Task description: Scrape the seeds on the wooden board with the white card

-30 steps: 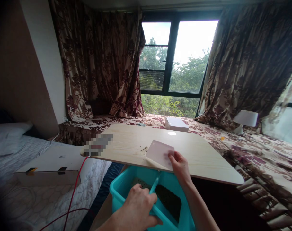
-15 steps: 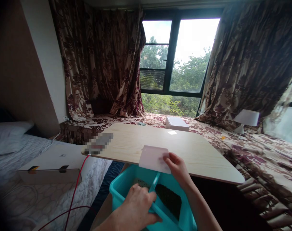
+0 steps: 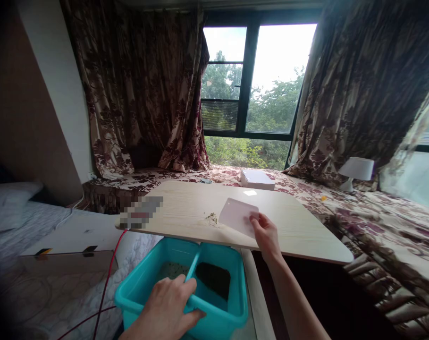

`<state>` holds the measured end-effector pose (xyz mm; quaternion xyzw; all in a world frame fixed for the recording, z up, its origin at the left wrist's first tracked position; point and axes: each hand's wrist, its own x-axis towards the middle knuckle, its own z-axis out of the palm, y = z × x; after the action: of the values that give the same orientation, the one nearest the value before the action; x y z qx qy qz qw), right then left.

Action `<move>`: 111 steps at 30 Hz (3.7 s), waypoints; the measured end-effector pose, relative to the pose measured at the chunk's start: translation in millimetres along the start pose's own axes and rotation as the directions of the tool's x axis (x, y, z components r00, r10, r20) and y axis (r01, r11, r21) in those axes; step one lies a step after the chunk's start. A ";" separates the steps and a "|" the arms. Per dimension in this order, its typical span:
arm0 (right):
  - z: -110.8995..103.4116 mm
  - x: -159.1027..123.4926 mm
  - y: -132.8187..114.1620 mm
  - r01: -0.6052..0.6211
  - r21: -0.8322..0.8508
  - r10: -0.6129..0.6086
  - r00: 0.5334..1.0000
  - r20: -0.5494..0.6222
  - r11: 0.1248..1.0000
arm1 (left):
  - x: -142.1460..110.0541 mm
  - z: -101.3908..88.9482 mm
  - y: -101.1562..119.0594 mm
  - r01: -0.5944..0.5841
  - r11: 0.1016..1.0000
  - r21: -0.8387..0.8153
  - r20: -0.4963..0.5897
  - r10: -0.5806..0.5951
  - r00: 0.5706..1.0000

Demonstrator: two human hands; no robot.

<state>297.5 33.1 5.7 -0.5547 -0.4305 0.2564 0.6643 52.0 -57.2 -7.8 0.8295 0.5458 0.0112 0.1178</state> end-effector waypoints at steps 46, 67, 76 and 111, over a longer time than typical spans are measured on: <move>6.2 -4.1 1.5 0.026 -0.081 -0.022 0.999 0.045 0.996 | -4.4 12.3 -19.7 0.033 0.996 -0.089 -0.097 -0.042 0.994; 5.1 -7.4 -6.3 0.015 -0.072 -0.010 0.997 0.073 0.997 | -4.8 10.3 -19.6 0.029 0.994 -0.103 -0.119 -0.041 0.992; 4.2 -7.3 -5.0 0.017 -0.108 -0.012 0.999 0.046 0.994 | -7.0 7.0 -18.2 0.040 0.995 -0.086 -0.079 -0.047 0.996; -6.1 -12.1 10.5 -0.059 -0.018 0.060 0.996 0.061 0.998 | -3.4 -7.0 -10.2 0.085 0.994 -0.067 0.062 -0.081 0.995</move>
<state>298.1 22.7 -8.0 -0.5644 -0.4359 0.2895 0.6384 40.4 -55.1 -2.8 0.8014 0.5755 0.0006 0.1631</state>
